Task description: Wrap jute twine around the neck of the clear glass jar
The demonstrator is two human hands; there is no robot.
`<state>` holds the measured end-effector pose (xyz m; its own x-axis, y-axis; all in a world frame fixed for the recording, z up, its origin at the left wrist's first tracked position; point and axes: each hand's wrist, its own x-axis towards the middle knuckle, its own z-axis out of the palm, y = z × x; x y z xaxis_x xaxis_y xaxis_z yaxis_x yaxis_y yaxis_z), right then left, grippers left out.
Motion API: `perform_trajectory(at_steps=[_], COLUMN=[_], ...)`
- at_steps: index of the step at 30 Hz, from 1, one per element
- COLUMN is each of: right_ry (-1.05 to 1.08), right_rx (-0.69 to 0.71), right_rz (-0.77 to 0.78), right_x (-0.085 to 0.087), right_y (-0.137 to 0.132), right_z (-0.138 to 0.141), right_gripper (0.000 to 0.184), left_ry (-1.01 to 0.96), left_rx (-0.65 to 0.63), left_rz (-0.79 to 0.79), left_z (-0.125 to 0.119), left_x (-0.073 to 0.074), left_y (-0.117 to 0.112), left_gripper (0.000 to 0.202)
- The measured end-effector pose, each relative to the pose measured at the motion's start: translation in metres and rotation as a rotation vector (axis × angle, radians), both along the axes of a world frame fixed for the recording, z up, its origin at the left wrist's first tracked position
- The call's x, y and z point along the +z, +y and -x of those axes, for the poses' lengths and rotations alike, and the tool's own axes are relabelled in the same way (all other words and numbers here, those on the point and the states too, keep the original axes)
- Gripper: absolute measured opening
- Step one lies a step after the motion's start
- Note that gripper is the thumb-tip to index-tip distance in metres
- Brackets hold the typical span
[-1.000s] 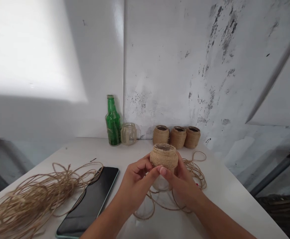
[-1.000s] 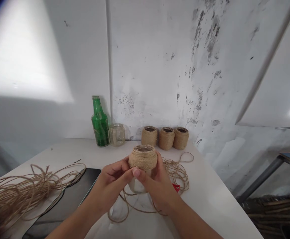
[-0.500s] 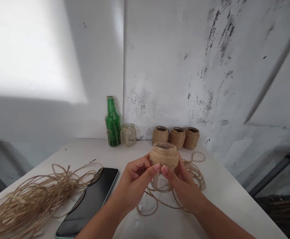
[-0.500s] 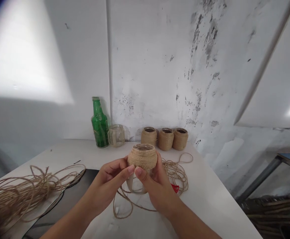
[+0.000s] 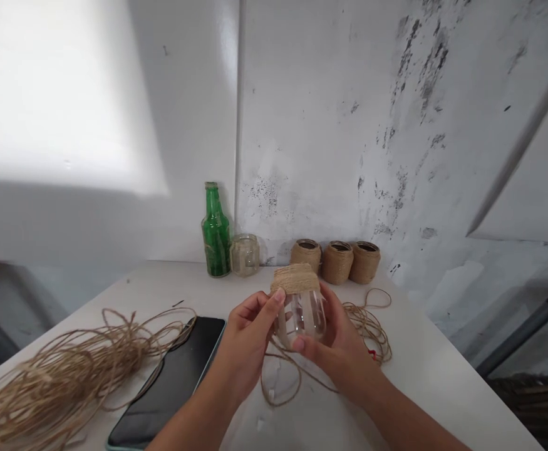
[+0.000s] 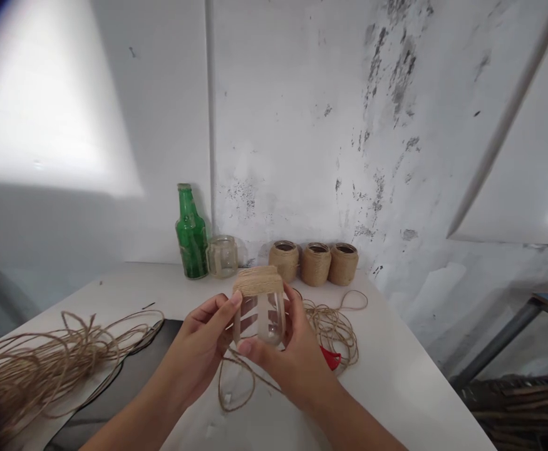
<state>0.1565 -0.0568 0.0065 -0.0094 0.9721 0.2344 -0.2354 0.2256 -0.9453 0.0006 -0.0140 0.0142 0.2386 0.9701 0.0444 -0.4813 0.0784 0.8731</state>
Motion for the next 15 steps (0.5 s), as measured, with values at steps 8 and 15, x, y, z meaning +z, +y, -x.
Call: perform_trajectory(at_steps=[8,15], right_ry=[-0.004,0.052], right_rx=[0.042,0.008], right_rz=[0.025,0.007], right_x=[-0.0014,0.0011], right_y=[0.0052,0.0032], right_z=[-0.0013,-0.0029], right_gripper=[0.061,0.068], left_ry=[-0.001,-0.020], left_rx=[0.025,0.002], left_rz=[-0.037,-0.116], left_z=[-0.0028,0.0002], left_x=[-0.0019,0.0004], left_y=[-0.0021,-0.0005], left_gripper=[0.050,0.049])
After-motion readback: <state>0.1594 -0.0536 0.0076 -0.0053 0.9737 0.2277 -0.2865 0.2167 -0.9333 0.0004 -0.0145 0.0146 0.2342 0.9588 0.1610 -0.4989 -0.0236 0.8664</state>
